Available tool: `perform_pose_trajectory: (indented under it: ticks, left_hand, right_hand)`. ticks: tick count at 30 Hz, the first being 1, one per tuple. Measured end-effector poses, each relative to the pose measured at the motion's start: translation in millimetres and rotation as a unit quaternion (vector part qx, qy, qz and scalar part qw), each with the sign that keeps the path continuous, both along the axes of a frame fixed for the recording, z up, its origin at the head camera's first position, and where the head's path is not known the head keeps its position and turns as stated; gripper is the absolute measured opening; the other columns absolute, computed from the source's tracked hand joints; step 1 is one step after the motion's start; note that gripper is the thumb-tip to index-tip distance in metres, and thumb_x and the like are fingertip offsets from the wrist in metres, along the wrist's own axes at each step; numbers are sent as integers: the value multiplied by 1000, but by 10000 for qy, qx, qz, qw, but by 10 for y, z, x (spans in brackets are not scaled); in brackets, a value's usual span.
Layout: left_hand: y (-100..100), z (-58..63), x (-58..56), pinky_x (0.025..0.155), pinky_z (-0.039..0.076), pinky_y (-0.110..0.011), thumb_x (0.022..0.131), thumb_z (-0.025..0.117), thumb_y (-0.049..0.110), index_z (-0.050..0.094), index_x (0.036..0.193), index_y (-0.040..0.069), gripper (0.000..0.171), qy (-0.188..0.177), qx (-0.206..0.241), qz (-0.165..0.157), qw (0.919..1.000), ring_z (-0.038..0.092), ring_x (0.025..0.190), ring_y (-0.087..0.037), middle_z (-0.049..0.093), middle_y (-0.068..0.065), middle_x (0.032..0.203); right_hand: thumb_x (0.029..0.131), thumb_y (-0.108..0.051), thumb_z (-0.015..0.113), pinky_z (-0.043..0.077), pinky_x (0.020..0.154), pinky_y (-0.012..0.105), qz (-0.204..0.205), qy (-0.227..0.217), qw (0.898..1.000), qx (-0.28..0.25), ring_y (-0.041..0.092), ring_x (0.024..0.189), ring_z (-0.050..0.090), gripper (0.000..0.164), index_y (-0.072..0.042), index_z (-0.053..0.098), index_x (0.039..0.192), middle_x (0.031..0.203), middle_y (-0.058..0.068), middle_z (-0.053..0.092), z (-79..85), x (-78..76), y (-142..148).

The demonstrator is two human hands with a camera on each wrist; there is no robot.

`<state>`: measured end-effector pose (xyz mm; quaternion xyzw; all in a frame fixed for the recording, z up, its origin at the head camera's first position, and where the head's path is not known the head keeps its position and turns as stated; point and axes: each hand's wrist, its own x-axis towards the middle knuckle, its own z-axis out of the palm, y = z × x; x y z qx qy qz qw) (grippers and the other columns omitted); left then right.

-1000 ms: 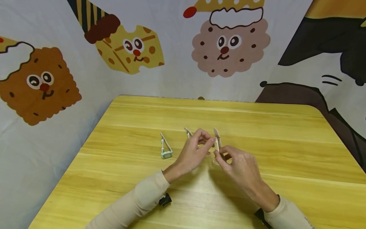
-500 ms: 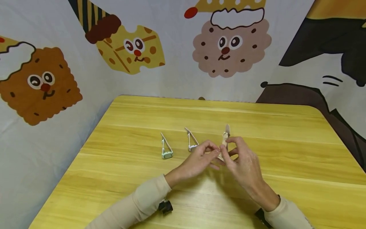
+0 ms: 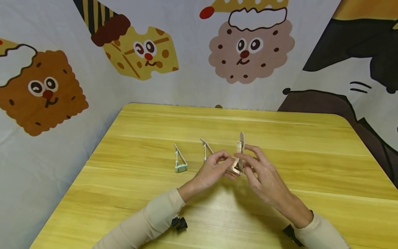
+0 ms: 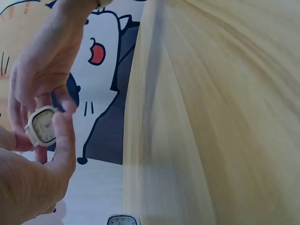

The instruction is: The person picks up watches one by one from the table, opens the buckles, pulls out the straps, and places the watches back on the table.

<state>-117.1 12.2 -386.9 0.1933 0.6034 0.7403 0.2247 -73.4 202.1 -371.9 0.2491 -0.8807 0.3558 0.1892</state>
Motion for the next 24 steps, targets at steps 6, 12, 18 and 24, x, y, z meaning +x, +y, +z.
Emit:
perform_pose_trajectory:
  ticks: [6, 12, 18, 24]
  left_hand:
    - [18, -19, -10, 74, 62, -37, 103, 49, 6, 54, 103, -11, 18, 117, 57, 148, 9998, 69, 79, -17, 64, -14, 99]
    - [7, -49, -16, 72, 61, -35, 103, 49, 6, 54, 103, -10, 16, 73, 94, 183, 9998, 68, 77, -15, 68, -16, 95]
    - [-5, -57, -33, 70, 61, -31, 103, 49, 6, 54, 106, -13, 21, 36, 101, 135, 9999, 62, 81, -12, 63, -6, 95]
    - [-5, -57, -45, 70, 61, -30, 103, 49, 5, 54, 109, -16, 22, -69, 210, 33, 9997, 62, 86, -11, 63, -6, 97]
  right_hand:
    - [82, 21, 70, 52, 59, 14, 363, 231, 9988, 222, 19, 87, 66, 53, -3, 67, 129, 137, 11, 52, 27, -51, 39]
    - [83, 18, 73, 52, 56, 18, 410, 353, 9976, 426, 10, 78, 58, 48, -4, 69, 125, 124, 7, 55, 25, -79, 68]
    - [81, 18, 75, 49, 57, 18, 470, 483, 9972, 328, 9, 79, 53, 47, -4, 71, 123, 115, 5, 56, 6, -105, 64]
    - [76, 21, 78, 54, 65, 17, 350, 589, 9975, -193, 13, 84, 63, 44, -3, 72, 113, 110, 4, 64, 3, -107, 57]
